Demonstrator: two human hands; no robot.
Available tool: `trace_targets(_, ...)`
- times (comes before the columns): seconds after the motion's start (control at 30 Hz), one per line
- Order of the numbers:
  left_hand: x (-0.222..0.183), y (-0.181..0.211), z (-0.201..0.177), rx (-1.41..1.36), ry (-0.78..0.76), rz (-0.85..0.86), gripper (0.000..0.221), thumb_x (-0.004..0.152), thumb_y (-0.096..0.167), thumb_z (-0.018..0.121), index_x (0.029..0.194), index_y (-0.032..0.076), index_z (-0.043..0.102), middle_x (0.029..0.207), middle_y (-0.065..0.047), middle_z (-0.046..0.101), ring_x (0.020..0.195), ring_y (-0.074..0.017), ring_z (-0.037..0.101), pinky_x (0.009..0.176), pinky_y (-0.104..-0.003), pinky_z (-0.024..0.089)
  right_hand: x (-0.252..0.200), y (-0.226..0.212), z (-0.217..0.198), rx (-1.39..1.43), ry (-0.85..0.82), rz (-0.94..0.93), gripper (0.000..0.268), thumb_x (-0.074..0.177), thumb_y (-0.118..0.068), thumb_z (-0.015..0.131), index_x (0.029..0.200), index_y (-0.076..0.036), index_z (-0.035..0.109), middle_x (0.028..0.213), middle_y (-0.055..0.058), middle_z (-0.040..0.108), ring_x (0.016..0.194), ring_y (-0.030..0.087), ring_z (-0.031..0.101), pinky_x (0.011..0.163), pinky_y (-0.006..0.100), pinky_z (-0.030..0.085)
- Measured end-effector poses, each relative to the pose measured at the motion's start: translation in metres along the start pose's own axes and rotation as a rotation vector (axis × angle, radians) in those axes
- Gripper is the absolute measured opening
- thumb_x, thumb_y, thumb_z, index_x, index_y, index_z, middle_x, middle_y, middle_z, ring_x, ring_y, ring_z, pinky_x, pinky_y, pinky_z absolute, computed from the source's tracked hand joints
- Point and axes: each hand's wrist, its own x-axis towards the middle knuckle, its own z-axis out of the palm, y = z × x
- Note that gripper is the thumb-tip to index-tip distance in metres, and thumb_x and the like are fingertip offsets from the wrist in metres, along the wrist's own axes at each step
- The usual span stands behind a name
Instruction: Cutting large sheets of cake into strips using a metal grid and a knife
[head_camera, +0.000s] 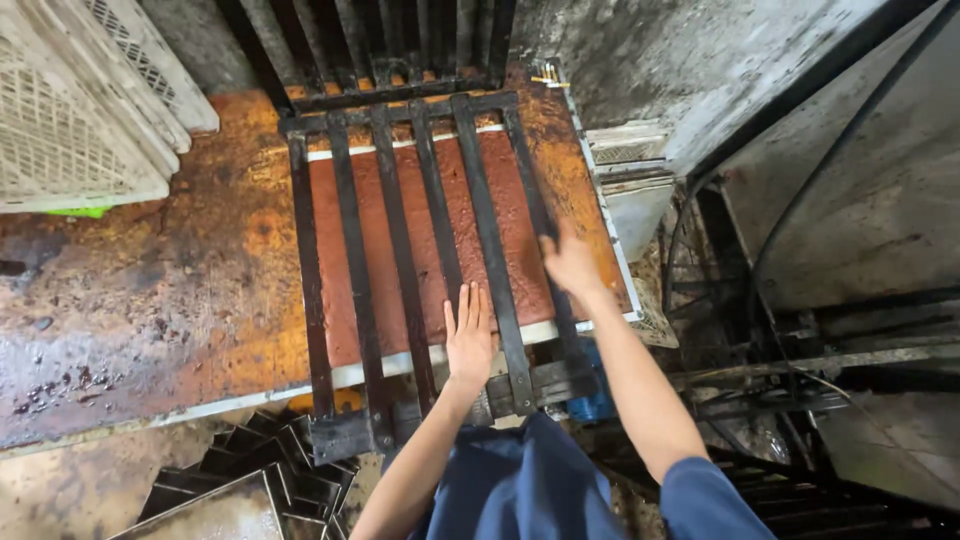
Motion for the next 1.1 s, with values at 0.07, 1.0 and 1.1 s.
trace_targets(0.07,0.004,0.000,-0.002,-0.029,0.045,0.007,0.102,0.070,0.024,0.082,0.156,0.004,0.033,0.168,-0.013,0.026,0.158,-0.0284,0.015,0.129,-0.054,0.008,0.001,-0.061,-0.013,0.021,-0.086,-0.036,0.055,0.101,-0.028,0.052,0.152,-0.015,0.038,0.138,0.033,0.057,0.128,0.052,0.053,0.111,0.061,0.040)
trace_targets(1.0,0.002,0.000,-0.017,-0.057,-0.046,0.006,0.102,0.073,0.029,0.082,0.157,0.003,0.030,0.168,-0.013,0.025,0.158,-0.0273,0.013,0.128,-0.055,0.006,0.060,-0.140,0.022,-0.245,-0.340,0.080,0.065,0.108,-0.036,0.041,0.164,-0.034,0.009,0.133,0.032,0.063,0.130,0.044,0.059,0.111,0.051,0.048)
trace_targets(1.1,0.004,0.004,-0.015,-0.061,-0.025,-0.012,0.100,0.073,0.029,0.080,0.157,0.003,0.032,0.168,-0.012,0.026,0.158,-0.0266,0.014,0.129,-0.054,0.005,0.002,-0.189,-0.034,-0.205,-0.376,0.124,0.067,0.107,-0.036,0.042,0.163,-0.039,0.006,0.135,0.033,0.060,0.132,0.044,0.056,0.113,0.050,0.046)
